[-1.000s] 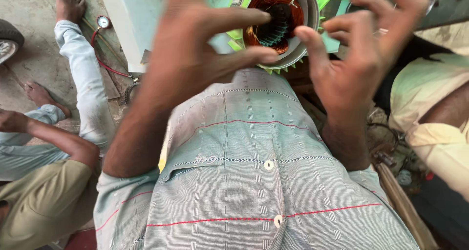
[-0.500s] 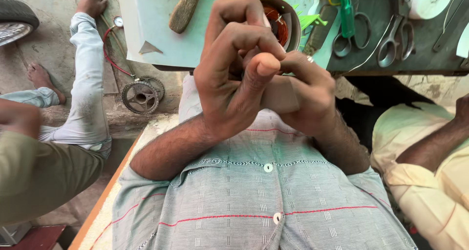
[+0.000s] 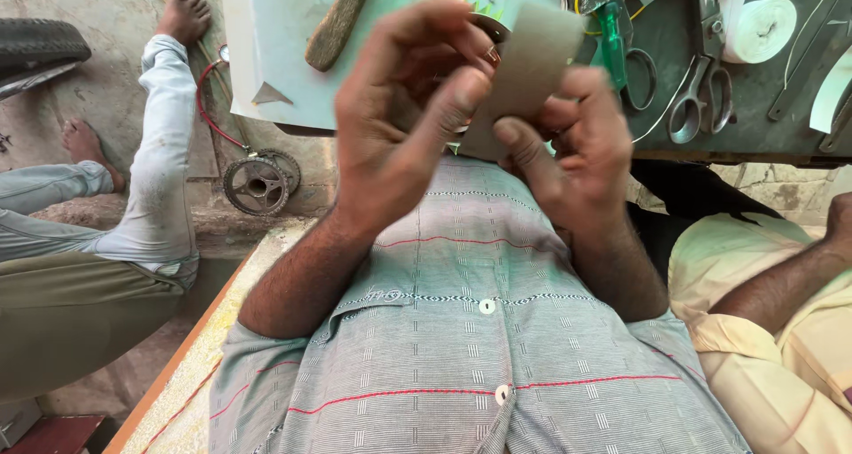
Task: The person uses shears to cut a strip of insulating material and inserts it into a green motor stator with copper windings. They then tuck the material into place and adjust the stator on the workbench.
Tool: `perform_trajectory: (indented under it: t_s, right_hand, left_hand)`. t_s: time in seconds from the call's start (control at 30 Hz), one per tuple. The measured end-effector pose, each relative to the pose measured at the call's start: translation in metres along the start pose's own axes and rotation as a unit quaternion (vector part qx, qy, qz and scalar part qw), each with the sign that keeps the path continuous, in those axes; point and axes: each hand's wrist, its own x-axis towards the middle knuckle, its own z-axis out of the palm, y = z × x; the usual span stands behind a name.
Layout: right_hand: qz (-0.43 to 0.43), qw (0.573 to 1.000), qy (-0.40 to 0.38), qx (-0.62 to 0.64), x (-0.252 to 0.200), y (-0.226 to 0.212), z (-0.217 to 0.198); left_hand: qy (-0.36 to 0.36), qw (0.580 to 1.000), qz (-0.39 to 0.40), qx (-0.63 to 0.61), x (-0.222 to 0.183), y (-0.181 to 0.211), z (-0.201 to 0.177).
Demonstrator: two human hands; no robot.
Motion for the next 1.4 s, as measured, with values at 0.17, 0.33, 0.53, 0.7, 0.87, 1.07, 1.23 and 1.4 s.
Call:
perform_trajectory:
  t_s: [0.17, 0.33, 0.53, 0.7, 0.87, 1.07, 1.23, 1.4]
  right_hand:
    - [0.079, 0.989, 0.064, 0.104, 0.030, 0.002, -0.023]
    - [0.078, 0.990, 0.001, 0.120, 0.037, 0.000, -0.040]
    - [0.063, 0.994, -0.010, 0.091, 0.037, -0.016, -0.039]
    - [0.077, 0.980, 0.006, 0.185, 0.014, -0.018, -0.039]
    - [0.063, 0.992, 0.104, -0.024, -0.012, 0.025, -0.079]
    - [0.200, 0.818, 0.106, -0.528, -0.044, 0.090, -0.161]
    - [0.291, 0.822, 0.059, -0.487, -0.068, 0.121, -0.185]
    - [0.187, 0.778, -0.004, -0.600, -0.053, 0.139, -0.198]
  left_hand:
    - [0.105, 0.993, 0.029, 0.049, -0.001, -0.020, -0.036]
    - [0.113, 0.989, -0.002, 0.091, -0.009, -0.025, -0.049]
    - [-0.074, 0.973, 0.043, 0.213, 0.002, 0.014, -0.018]
    - [-0.217, 0.907, 0.113, 0.344, 0.030, 0.026, 0.021]
    - [-0.239, 0.935, -0.036, 0.259, 0.054, 0.019, 0.031]
    - [-0.292, 0.929, 0.028, 0.226, 0.065, 0.001, 0.022]
    - [-0.298, 0.940, 0.022, 0.165, 0.063, -0.010, 0.028]
    - [-0.283, 0.951, -0.073, 0.103, 0.060, -0.015, 0.041]
